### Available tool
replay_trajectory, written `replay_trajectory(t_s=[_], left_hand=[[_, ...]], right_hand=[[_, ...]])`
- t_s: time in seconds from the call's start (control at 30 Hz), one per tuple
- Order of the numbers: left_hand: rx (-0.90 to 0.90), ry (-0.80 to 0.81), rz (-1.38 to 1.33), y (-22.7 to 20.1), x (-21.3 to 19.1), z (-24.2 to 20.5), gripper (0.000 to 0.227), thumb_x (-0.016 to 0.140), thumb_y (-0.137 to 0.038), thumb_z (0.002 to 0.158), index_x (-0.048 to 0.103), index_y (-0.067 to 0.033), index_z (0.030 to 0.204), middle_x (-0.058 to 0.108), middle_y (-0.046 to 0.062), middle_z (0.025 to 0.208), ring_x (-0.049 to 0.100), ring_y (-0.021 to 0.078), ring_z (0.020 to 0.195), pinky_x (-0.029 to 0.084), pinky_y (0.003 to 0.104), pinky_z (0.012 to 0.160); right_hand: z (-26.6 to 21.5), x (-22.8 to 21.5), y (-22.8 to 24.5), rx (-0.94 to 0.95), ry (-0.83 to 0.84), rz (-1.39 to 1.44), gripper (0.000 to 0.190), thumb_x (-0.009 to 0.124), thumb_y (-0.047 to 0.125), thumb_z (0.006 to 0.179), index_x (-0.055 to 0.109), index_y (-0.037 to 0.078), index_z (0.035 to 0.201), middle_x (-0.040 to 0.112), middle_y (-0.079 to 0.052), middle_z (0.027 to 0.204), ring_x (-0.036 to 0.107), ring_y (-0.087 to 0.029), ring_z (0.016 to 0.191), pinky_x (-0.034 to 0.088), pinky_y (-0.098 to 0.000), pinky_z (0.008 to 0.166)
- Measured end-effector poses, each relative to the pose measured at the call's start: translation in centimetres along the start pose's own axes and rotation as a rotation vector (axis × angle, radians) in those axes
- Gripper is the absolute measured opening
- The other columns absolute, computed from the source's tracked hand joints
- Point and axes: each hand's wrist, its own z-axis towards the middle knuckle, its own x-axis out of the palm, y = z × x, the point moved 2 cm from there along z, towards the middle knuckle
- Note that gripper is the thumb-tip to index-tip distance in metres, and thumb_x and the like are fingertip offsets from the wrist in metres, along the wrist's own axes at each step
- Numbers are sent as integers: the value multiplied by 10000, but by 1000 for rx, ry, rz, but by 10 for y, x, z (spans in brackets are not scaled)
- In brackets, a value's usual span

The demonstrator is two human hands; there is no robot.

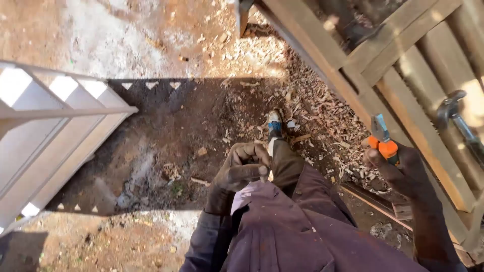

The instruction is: The person hammers nails into a wooden chair frame resting on a workbench, positioning each nail by hand and driving it in with a claw hammer. They reposition the frame and press the slats to check the joints between hammer strikes.

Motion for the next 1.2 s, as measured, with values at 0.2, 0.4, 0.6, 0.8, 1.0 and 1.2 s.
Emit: replay_trajectory(t_s=[0.2, 0.4, 0.6, 0.8, 1.0, 1.2], left_hand=[[-152, -71, -19, 4, 21, 64, 107, 701, -127, 913, 675, -58, 836, 665, 41, 652, 317, 33, 427, 191, 202, 389], [-107, -100, -60, 16, 24, 126, 144, 679, -124, 948, 705, -37, 836, 609, 19, 661, 298, 21, 440, 188, 186, 391], [-89, -145, -8, 11, 27, 174, 62, 721, -85, 936, 736, -33, 906, 643, 25, 696, 362, 57, 483, 234, 210, 408], [-122, -270, 2, 13, 22, 193, 48, 751, -58, 911, 710, -43, 890, 674, 51, 734, 368, 57, 491, 247, 213, 410], [-179, -294, -53, 20, 19, 222, 49, 764, -41, 917, 724, -41, 946, 714, 47, 789, 400, 43, 491, 276, 189, 395], [-253, -192, 2, 23, 30, 264, 68, 761, -68, 897, 701, -36, 891, 638, 30, 763, 399, 51, 515, 288, 184, 430]], right_hand=[[100, -74, -21, -9, -249, 11, 402, 583, 295, 1100, 635, 31, 802, 656, -88, 678, 638, -184, 639, 498, -322, 630], [247, -121, -38, 120, -294, -192, 550, 578, 612, 1000, 554, 86, 841, 498, -61, 751, 465, -241, 709, 354, -425, 635], [391, -122, -49, 135, -184, -505, 698, 546, 661, 959, 617, -1, 1168, 672, -292, 1116, 647, -488, 968, 476, -575, 787], [464, -128, -90, -154, -186, -794, 649, 682, 576, 956, 539, 13, 1247, 591, -203, 1198, 599, -412, 1101, 507, -687, 834], [475, -128, -136, -332, -244, -744, 794, 543, 735, 980, 539, 31, 1347, 585, -246, 1149, 612, -363, 984, 556, -496, 768], [371, -119, -79, -608, -564, -217, 193, 787, 64, 1017, 615, 20, 1094, 663, -89, 861, 593, -158, 634, 508, -295, 489]])
